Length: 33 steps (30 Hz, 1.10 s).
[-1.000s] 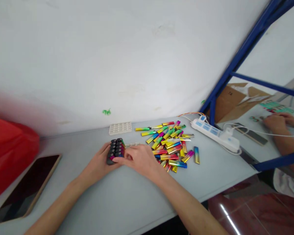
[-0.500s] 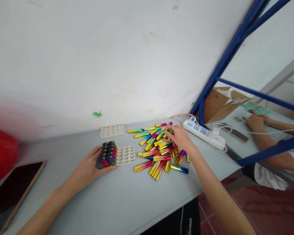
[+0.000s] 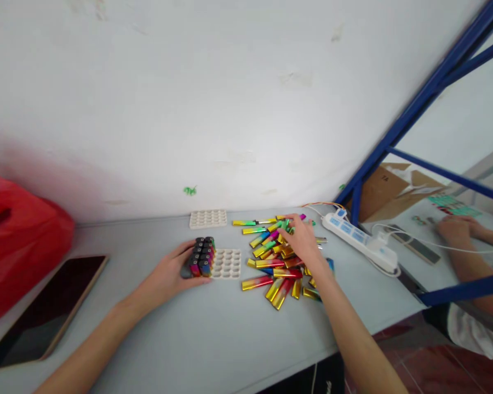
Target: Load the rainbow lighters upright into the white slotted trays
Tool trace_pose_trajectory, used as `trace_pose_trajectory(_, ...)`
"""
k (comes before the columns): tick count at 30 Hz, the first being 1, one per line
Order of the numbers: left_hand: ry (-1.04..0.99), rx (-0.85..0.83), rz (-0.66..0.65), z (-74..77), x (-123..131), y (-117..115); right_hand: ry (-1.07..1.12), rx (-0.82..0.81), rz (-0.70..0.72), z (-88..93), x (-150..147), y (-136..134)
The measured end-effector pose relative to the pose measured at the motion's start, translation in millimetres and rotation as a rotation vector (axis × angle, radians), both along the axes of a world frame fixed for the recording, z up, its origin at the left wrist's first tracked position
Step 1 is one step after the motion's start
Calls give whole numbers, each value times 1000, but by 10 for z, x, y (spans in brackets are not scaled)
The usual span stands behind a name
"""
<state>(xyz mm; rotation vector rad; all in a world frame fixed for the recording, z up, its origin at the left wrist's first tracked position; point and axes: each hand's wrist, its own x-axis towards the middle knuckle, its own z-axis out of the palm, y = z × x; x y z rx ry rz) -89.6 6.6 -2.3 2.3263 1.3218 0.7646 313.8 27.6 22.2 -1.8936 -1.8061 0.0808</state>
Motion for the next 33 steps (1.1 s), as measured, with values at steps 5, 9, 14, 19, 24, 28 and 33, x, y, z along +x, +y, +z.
trace_pose_trajectory(5, -25, -50, -39, 28, -4, -24, 411, 173, 116, 129, -121, 53)
trace_pose_trajectory(9, -37, -43, -57, 77, 25, -76, 924, 43, 296, 424, -462, 95)
trace_pose_trajectory(14, -51, -53, -41, 47, 62, -119, 1197, -299, 526, 487, -1099, -105)
trace_pose_trajectory(19, -70, -50, -40, -36, 58, -116, 1070, -487, 530, 176, -1444, -350)
trace_pose_trajectory(24, -66, -55, -32, -63, 42, -117, 789, -212, 480, 99, -1462, -440)
trace_pose_trajectory(28, -55, -48, -38, -49, 40, -119, 724, -170, 410, 127, -1459, -424)
trace_pose_trajectory(33, -42, -71, -30, -1, 61, -128, 719, -111, 367, 106, -1454, -413)
